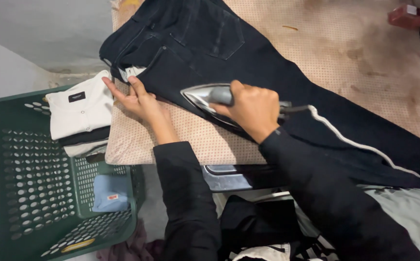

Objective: The recorder is ironing a pair of black denim pants on a cloth-covered surface.

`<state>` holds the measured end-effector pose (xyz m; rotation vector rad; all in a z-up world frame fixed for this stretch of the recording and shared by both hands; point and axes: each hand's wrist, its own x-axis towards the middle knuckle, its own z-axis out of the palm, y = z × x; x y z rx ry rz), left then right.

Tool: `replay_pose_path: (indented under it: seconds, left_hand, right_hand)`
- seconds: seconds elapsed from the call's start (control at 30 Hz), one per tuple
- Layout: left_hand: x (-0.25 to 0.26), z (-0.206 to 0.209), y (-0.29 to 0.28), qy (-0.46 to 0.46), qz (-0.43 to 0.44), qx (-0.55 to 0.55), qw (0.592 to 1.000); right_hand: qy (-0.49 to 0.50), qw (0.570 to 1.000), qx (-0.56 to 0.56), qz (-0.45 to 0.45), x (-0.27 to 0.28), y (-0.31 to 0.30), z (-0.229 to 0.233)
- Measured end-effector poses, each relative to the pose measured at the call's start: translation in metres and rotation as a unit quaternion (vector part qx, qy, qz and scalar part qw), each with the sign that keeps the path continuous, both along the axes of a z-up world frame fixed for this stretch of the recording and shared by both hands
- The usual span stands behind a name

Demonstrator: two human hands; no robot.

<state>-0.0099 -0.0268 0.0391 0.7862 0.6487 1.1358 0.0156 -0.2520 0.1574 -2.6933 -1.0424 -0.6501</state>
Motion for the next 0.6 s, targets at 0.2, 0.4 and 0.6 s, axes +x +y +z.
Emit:
replay_pose_path:
  seconds: [0.2, 0.4, 0.6]
  left_hand:
    - [-0.002, 0.001, -0.002, -0.041, -0.009, 0.014, 0.999]
    - [-0.003, -0.006, 0.003, 0.090, 0.099, 0.115, 0.984]
    - [-0.008, 0.001, 0.000, 0.073, 0.115, 0.095, 0.986]
  right_hand:
    - [-0.014, 0.999, 0.038, 0.019, 0.006, 0.039, -0.004]
    - [-0.006, 0.999, 0.041, 0.029, 0.013, 0.070, -0.005]
    - [0.036, 0.999, 0.007, 0.027, 0.020, 0.072, 0.002]
